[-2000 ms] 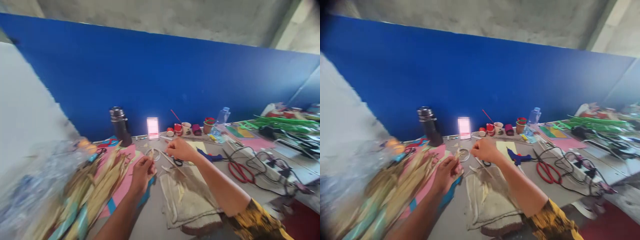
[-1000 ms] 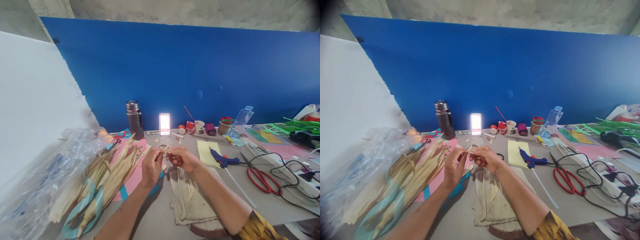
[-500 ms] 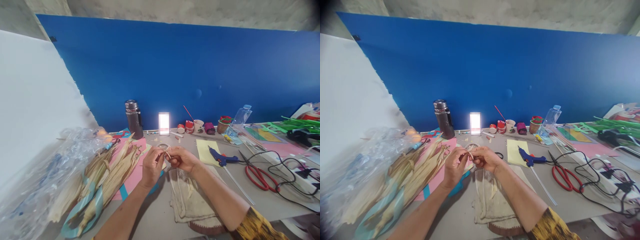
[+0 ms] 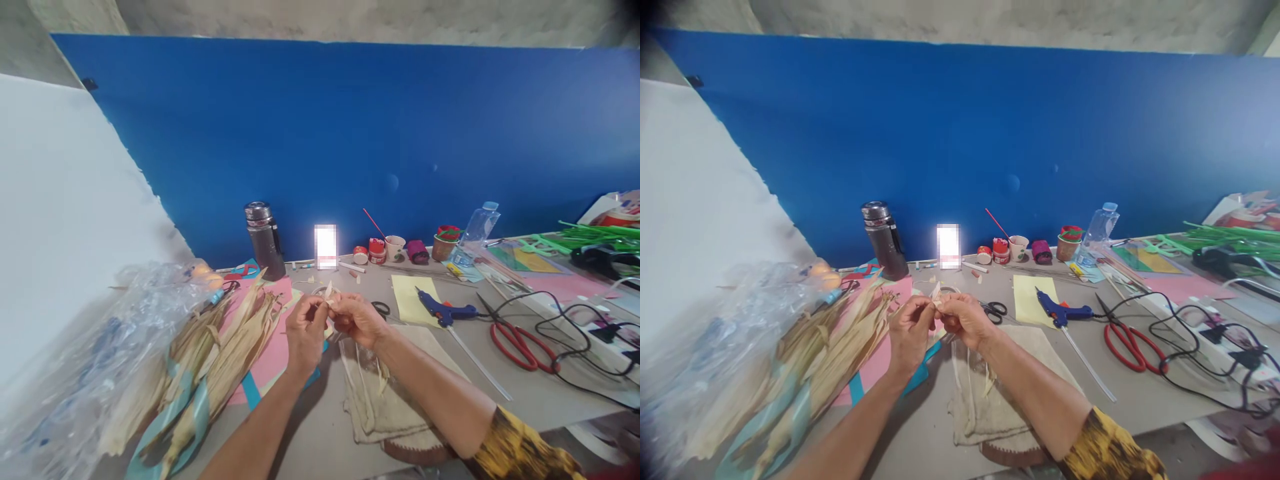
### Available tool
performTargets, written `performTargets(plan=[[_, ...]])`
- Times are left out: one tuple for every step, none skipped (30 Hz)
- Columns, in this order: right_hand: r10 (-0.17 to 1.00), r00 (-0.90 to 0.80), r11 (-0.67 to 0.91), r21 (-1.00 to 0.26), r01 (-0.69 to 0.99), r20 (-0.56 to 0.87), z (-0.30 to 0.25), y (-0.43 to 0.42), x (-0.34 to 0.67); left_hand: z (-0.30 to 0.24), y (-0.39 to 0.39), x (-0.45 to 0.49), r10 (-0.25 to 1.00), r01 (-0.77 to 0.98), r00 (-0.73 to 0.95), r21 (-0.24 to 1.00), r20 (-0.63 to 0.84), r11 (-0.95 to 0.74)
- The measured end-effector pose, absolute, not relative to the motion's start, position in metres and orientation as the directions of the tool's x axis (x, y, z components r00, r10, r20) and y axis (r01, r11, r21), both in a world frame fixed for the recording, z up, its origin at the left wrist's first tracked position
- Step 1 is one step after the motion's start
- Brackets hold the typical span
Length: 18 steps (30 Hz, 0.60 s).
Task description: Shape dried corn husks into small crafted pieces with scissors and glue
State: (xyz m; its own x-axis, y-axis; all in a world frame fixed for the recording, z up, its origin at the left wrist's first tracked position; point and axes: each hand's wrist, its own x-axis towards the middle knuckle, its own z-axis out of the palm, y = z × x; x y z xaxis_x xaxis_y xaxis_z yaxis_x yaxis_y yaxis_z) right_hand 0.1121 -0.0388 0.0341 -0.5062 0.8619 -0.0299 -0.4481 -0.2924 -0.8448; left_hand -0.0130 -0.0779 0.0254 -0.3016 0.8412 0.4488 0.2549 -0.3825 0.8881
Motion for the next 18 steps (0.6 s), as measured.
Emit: performTargets(plan=[[0.865,-0.502,-0.282,-0.843,-0.458,-0.017,0.0347,-0.0399,0.1114,0.025,-0.0767,-0.0139,0.853,0.216,-0.322,0.909,0.411,-0.357],[0.867,-0.499,-0.269,-0.841,-0.469,0.001,0.0359,-0.0411,0.1111,0.0246,-0.0754,-0.0151,0.862,0.182,-0.343,0.926,0.374,-0.329],[0.868,-0.497,-0.255,-0.84,-0.48,0.02,0.0373,-0.0422,0.1112,0.0244,-0.0743,-0.0163,0.869,0.155,-0.357,0.94,0.342,-0.306],[0.866,-0.499,-0.245,-0.838,-0.488,0.038,0.0388,-0.0432,0.1115,0.0244,-0.0733,-0.0174,0.875,0.132,-0.365,0.948,0.318,-0.29],[0.862,-0.504,-0.242,-0.836,-0.493,0.048,0.0401,-0.0439,0.1119,0.0246,-0.0726,-0.0181,0.88,0.114,-0.362,0.951,0.308,-0.286],[0.856,-0.514,-0.252,-0.833,-0.492,0.045,0.0409,-0.0443,0.1124,0.0249,-0.0722,-0.0185,0.883,0.099,-0.353,0.95,0.311,-0.295],[0.85,-0.526,-0.272,-0.83,-0.486,0.03,0.0413,-0.0443,0.1129,0.0251,-0.072,-0.0185,0.882,0.091,-0.344,0.946,0.322,-0.31],[0.842,-0.539,-0.298,-0.827,-0.476,0.007,0.0413,-0.0439,0.1133,0.0254,-0.072,-0.0183,0.879,0.091,-0.335,0.941,0.338,-0.327],[0.834,-0.551,-0.324,-0.824,-0.465,-0.017,0.0409,-0.0432,0.1135,0.0255,-0.0721,-0.0181,0.874,0.099,-0.327,0.933,0.359,-0.346],[0.825,-0.564,-0.349,-0.82,-0.453,-0.04,0.0404,-0.0422,0.1137,0.0255,-0.0723,-0.0179,0.867,0.117,-0.318,0.924,0.383,-0.365],[0.812,-0.58,-0.375,-0.818,-0.437,-0.063,0.04,-0.0411,0.1139,0.0253,-0.0724,-0.0178,0.86,0.14,-0.309,0.914,0.406,-0.381],[0.795,-0.601,-0.402,-0.815,-0.418,-0.084,0.0399,-0.04,0.1141,0.0252,-0.0725,-0.018,0.854,0.166,-0.299,0.905,0.426,-0.393],[0.775,-0.622,-0.431,-0.81,-0.398,-0.107,0.04,-0.0389,0.1143,0.0249,-0.0724,-0.0184,0.848,0.19,-0.291,0.896,0.442,-0.401],[0.755,-0.642,-0.464,-0.801,-0.378,-0.134,0.0404,-0.0379,0.1146,0.0247,-0.0723,-0.019,0.842,0.21,-0.29,0.888,0.455,-0.408],[0.735,-0.658,-0.498,-0.788,-0.362,-0.161,0.0411,-0.037,0.1149,0.0245,-0.0722,-0.0197,0.836,0.229,-0.29,0.882,0.467,-0.413],[0.718,-0.671,-0.53,-0.773,-0.35,-0.188,0.0419,-0.0363,0.1154,0.0244,-0.072,-0.0203,0.83,0.246,-0.289,0.875,0.477,-0.417],[0.703,-0.678,-0.557,-0.758,-0.339,-0.214,0.0426,-0.0356,0.1159,0.0244,-0.0719,-0.0209,0.824,0.26,-0.285,0.867,0.489,-0.425],[0.692,-0.682,-0.58,-0.745,-0.329,-0.238,0.0431,-0.0349,0.1165,0.0245,-0.0718,-0.0213,0.818,0.271,-0.281,0.859,0.502,-0.434]])
